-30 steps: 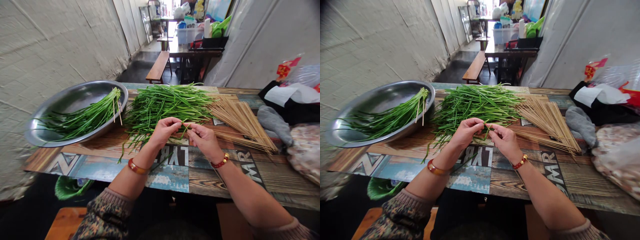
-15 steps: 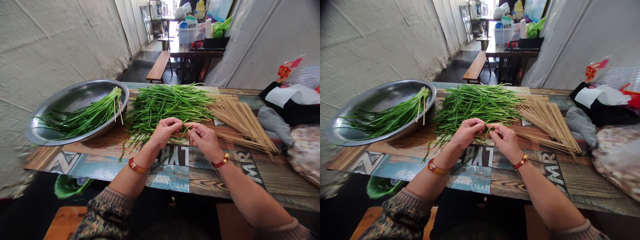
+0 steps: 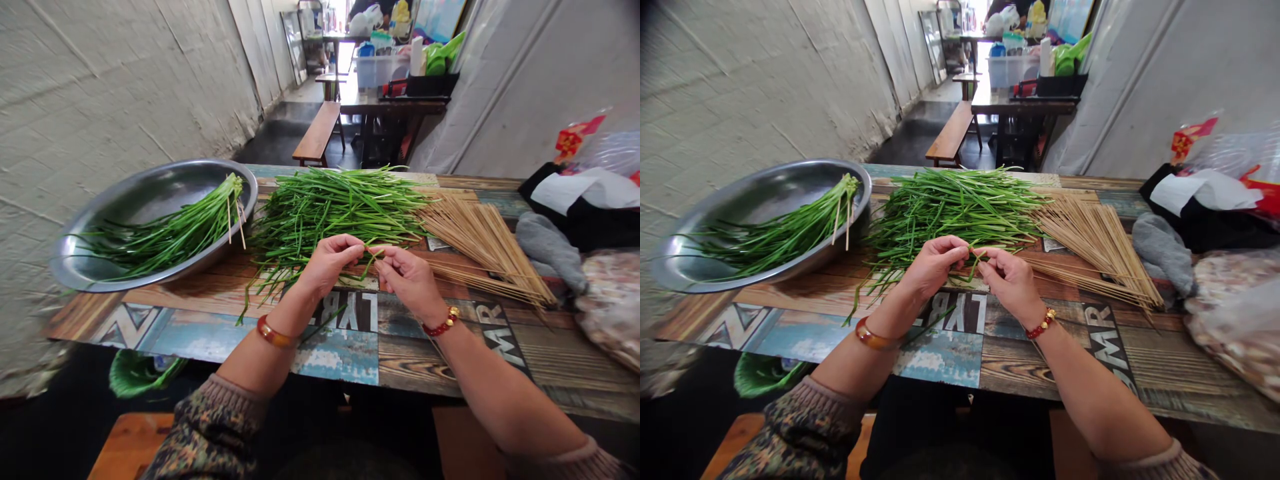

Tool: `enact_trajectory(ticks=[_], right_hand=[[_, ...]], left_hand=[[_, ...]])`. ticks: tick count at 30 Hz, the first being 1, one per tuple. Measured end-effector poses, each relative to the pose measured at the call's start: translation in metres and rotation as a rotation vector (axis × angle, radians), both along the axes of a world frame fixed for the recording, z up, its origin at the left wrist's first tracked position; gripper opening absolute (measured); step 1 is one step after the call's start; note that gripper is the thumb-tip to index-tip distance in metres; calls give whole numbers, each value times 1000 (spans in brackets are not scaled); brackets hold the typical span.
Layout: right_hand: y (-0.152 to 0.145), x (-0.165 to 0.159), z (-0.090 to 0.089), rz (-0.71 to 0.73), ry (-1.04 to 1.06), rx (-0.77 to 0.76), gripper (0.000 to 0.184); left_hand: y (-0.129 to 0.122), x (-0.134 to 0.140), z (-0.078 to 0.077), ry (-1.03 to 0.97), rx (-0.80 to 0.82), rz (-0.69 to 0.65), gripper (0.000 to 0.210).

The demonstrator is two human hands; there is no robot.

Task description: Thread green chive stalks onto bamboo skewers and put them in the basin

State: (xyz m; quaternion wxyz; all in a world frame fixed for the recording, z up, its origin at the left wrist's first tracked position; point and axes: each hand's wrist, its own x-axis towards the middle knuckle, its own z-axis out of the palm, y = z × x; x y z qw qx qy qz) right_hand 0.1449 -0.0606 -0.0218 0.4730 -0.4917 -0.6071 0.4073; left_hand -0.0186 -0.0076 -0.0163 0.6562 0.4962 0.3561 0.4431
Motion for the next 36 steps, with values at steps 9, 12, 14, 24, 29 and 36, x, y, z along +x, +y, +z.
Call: enact_trajectory(ticks=[9, 12, 14, 24, 29, 36], right_hand=[[1, 0, -5, -30, -40, 27, 24], [1, 0, -4, -25, -44, 33, 24], [1, 0, -4, -15, -42, 38, 24], [3, 0, -6, -34, -69, 83, 29], [2, 0, -6, -32, -69, 75, 32], [3, -2, -8, -46, -44, 70, 37]], left_hand=[[-2, 2, 0, 30, 27, -6, 20], [-2, 1, 1, 40, 27, -4, 19], [-2, 1, 1, 41, 24, -5, 20], [-2, 0, 3, -13, -13, -41, 22], [-3, 0, 3, -13, -15, -64, 20], [-3, 1, 0, 17, 3, -80, 21]])
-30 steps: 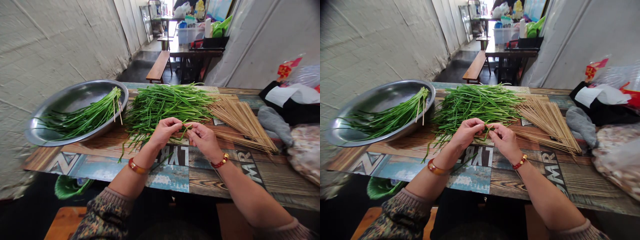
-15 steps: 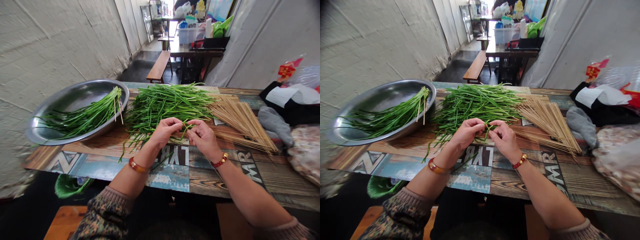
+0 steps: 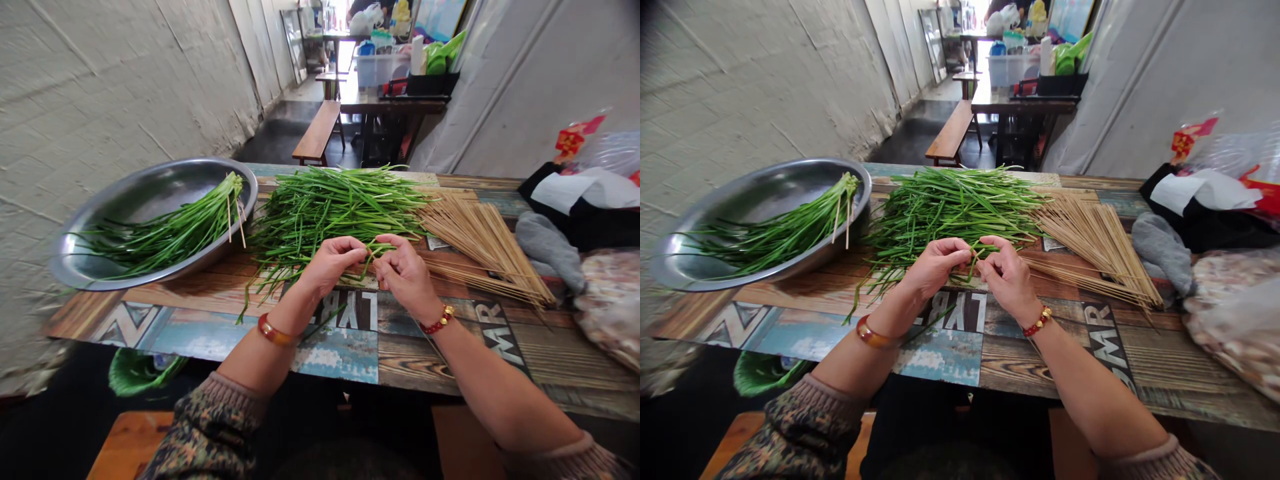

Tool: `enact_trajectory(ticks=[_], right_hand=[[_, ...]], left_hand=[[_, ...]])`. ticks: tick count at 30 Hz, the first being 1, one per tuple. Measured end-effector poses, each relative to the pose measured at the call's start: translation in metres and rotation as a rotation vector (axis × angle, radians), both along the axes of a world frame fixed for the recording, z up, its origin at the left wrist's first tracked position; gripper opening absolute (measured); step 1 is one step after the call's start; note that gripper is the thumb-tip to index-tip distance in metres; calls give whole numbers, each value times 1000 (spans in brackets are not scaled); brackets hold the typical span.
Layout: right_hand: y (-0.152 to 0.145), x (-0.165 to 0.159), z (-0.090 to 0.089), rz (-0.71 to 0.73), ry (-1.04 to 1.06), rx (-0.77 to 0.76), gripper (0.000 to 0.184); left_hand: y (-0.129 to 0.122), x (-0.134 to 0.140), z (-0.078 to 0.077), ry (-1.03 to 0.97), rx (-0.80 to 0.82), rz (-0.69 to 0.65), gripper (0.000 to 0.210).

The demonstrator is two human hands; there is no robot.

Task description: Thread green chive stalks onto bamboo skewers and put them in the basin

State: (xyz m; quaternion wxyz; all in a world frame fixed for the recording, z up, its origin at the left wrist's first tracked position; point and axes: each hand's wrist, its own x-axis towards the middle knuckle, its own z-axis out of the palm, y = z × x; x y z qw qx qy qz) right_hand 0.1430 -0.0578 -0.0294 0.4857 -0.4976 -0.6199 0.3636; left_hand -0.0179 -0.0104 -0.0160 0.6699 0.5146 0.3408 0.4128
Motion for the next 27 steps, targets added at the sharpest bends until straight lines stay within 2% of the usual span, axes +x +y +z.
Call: enact_trajectory(ticks=[6, 11, 15, 18, 20, 27], right_hand=[[0, 1, 3, 35, -13, 14, 39], [1, 3, 3, 58, -2, 6, 31], [3, 2, 4, 73, 72, -33, 26], [3, 2, 4, 94, 153, -61, 26], [2, 2, 4, 101, 178, -69, 26], [2, 3, 3, 83, 168, -80, 25]], left_hand=[[-2, 1, 1, 31, 29, -28, 21], [-3, 2, 4, 59, 59, -93, 21], [-3, 2, 6, 95, 103, -115, 22], [-2, 1, 6, 119, 150, -214, 25], [-2, 1, 6, 165, 190, -234, 26], [-4, 1, 15, 430, 518, 8, 21]])
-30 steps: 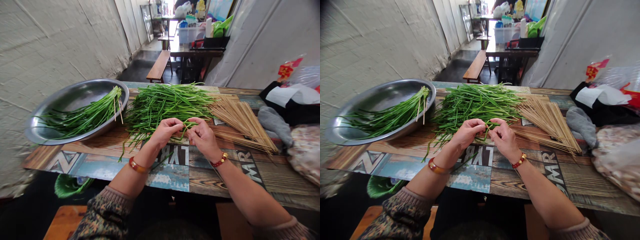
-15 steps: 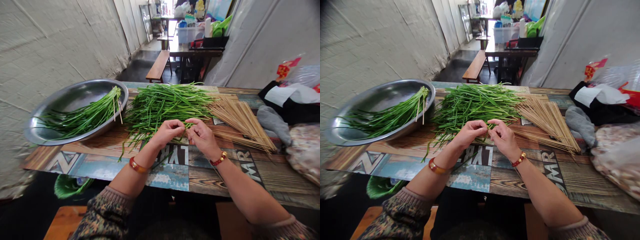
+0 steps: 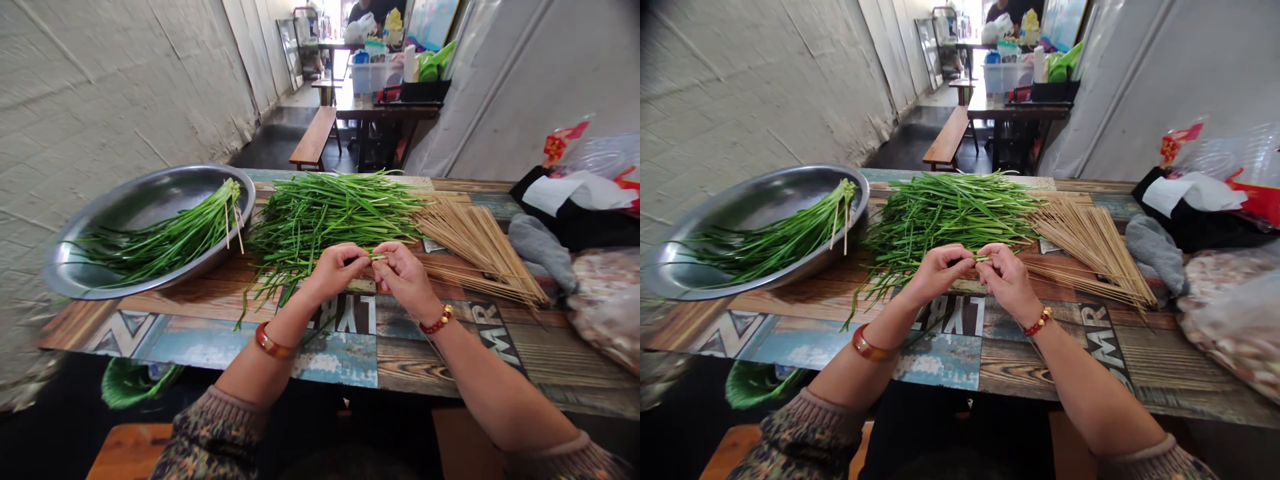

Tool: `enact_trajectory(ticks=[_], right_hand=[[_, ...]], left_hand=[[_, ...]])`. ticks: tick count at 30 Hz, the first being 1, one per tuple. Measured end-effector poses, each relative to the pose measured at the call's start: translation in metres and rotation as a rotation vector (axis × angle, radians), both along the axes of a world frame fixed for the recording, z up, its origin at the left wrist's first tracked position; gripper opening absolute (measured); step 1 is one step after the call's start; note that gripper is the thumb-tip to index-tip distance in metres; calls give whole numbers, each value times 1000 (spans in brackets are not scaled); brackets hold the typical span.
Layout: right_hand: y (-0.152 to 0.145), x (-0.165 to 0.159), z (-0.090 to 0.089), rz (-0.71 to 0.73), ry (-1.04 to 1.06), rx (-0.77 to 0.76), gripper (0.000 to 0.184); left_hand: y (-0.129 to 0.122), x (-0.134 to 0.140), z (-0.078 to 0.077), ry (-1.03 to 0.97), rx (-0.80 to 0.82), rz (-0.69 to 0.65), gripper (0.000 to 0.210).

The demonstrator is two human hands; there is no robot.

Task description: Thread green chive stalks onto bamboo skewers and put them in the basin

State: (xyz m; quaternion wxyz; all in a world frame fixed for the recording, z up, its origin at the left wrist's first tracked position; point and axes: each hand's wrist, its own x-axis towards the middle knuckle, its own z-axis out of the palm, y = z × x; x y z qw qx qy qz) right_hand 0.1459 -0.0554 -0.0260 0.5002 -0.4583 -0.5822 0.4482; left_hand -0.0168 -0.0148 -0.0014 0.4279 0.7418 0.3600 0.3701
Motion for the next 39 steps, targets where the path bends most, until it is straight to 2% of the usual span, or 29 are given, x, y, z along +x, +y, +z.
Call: enact_trajectory(ticks=[4, 7, 11, 18, 23, 26, 28, 31, 33, 36, 39], right_hand=[[-1, 1, 6, 40, 36, -19, 32], [-1, 2, 6, 30, 26, -37, 32], [-2, -1, 3, 6, -47, -69, 20], [-6, -7, 4, -1, -251, 1, 20], [-7, -12, 3, -100, -263, 57, 21], [-5, -13, 3, -92, -228, 43, 23], [-3, -11, 4, -77, -177, 7, 24], [0, -6, 7, -84, -40, -66, 25], [3, 1, 10, -120, 61, -79, 26], [9, 14, 15, -193, 174, -24, 25], [14, 26, 20, -256, 267, 25, 24]], left_hand=[[0, -1, 3, -9, -4, 51, 24], [1, -2, 1, -89, -135, 98, 30], [2, -2, -1, -199, -299, 139, 31], [-1, 2, 1, -171, -271, 124, 29], [-3, 5, 0, -165, -305, 100, 27], [-3, 5, -2, -143, -303, 83, 27], [-1, 2, -3, -87, -250, 47, 28], [5, -3, -9, 92, -53, 26, 30], [11, -8, -15, 235, 85, 59, 38], [19, -16, -23, 420, 211, 114, 32], [20, -25, -18, 562, 327, 193, 27]])
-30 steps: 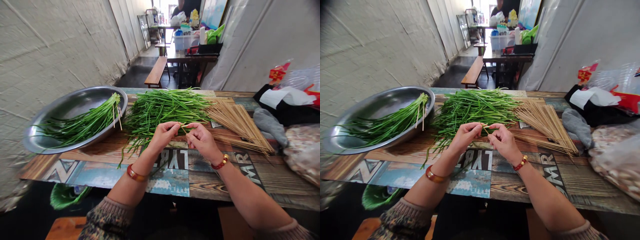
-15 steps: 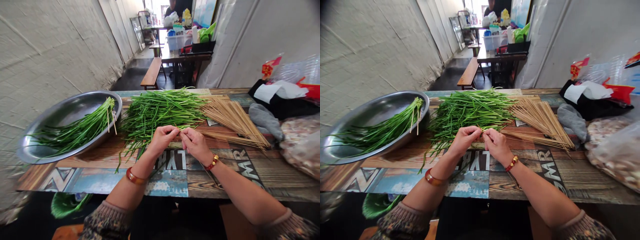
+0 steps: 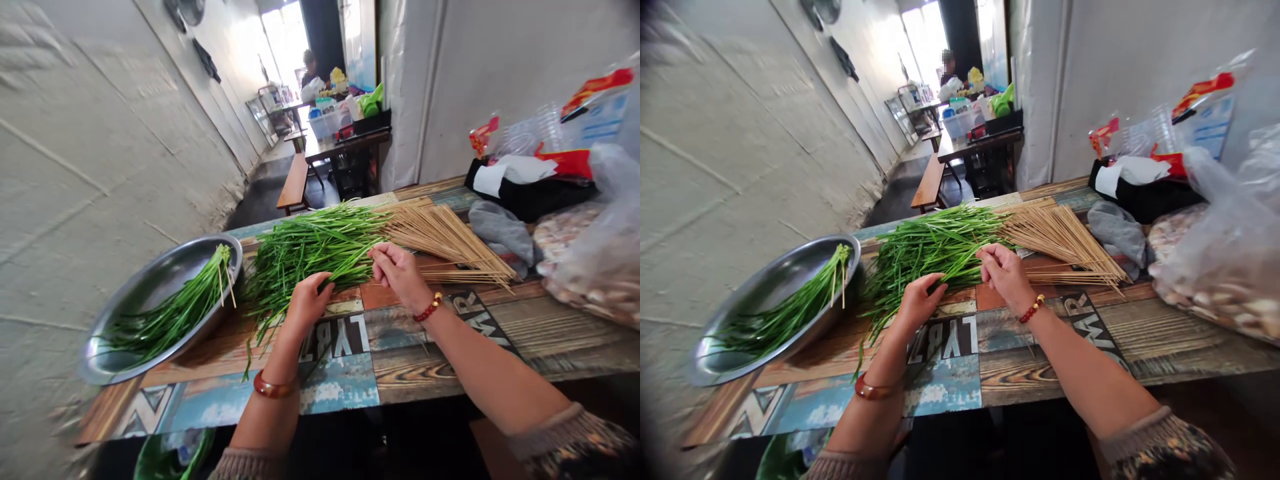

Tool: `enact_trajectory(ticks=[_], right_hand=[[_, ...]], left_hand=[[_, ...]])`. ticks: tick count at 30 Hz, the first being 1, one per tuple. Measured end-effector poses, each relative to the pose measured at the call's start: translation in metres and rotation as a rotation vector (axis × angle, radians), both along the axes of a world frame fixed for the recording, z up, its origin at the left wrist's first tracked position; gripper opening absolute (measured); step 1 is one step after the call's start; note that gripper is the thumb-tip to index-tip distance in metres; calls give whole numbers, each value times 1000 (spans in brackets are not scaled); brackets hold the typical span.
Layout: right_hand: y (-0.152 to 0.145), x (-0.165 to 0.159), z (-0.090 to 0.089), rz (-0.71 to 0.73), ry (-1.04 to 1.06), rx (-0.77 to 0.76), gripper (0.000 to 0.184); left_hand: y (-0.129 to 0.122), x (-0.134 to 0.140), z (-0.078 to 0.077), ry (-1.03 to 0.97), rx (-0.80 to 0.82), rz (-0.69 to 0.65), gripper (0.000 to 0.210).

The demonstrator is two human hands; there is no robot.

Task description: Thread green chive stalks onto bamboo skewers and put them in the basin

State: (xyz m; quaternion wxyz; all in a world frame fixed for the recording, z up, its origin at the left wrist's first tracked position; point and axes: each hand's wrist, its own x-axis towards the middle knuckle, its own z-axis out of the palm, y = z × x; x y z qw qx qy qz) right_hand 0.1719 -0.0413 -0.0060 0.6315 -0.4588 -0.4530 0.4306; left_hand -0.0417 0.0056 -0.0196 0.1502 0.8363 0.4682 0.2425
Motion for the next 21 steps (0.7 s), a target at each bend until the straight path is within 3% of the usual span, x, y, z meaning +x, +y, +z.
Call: enact_trajectory(ticks=[4, 7, 9, 16, 21], right_hand=[[1, 8, 6, -34, 109, 25, 25], [-3, 5, 10, 24, 147, 22, 25], [-5, 2, 11, 69, 148, 4, 25], [-1, 1, -4, 16, 112, -49, 20], [-7, -8, -5, 54, 88, -109, 20]], left_hand=[[-15, -14, 32, 311, 149, 17, 27], [-31, -31, 59, 518, 227, 47, 29], [-39, -44, 68, 622, 254, 95, 30], [-46, -88, 51, 889, 144, 223, 32], [-60, -114, 59, 808, 115, 251, 44]])
